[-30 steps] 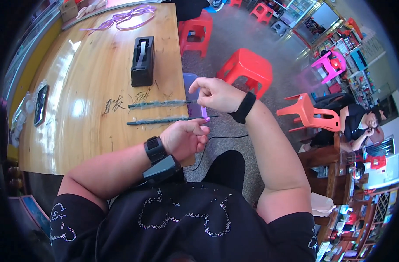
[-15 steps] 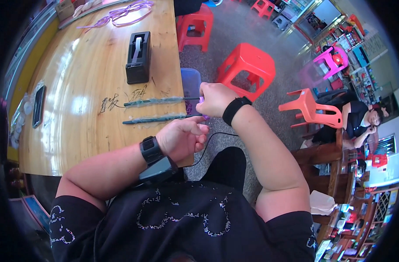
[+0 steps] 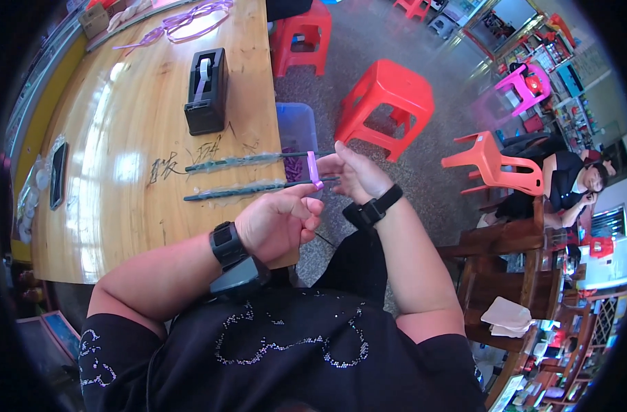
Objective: The person ties purple ribbons around pairs of chopsticks by hand and secures them with tape from a dispenser. They repeat this process for several pairs before placing the finished items into a plastic bin.
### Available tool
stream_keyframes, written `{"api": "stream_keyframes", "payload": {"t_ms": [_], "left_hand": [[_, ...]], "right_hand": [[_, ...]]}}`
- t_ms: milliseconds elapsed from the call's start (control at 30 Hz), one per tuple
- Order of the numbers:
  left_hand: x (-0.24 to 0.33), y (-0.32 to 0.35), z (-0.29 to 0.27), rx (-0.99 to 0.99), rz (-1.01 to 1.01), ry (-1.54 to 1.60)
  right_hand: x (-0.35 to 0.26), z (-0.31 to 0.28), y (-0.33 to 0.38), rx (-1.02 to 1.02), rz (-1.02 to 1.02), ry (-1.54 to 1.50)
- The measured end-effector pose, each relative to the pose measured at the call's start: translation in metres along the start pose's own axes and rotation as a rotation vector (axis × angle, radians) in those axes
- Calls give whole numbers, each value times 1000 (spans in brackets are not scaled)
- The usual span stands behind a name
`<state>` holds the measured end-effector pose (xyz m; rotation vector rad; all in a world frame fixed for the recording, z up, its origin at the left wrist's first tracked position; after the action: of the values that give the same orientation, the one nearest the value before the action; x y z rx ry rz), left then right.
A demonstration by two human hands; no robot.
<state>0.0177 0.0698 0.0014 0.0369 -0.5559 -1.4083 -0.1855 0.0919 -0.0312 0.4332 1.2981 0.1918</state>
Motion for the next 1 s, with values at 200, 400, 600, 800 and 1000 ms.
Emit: {"api": "stream_keyframes", "payload": {"t_ms": [200,400,600,800,1000], "left_hand": [[0,-1,-2,-26,10,-14],[1,0,-1,-33,8,-4],[1,0,-2,-52,3,9],[1,0,1,-44,-4,14],[2,1,6,12,10,7]], "right_hand": [[11,25,-11,-378,-24,-318],[19,13,-27,-551,-69,-261],[4,12,-13,-224,7,-85],[-5,10,-4,-229,1,-65],[4,6,-7,-202,-2,-141]]}}
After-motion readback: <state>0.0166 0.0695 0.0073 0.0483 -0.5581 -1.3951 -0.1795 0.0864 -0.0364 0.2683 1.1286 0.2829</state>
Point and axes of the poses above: each hand's wrist, its own y-axis away from the middle knuckle, its own z-axis out of the palm, x = y × z, the point moved 1 cm from there along -y, towards the middle knuckle, and after that the axes turned 4 degrees about -z, right-handed, at the moved point
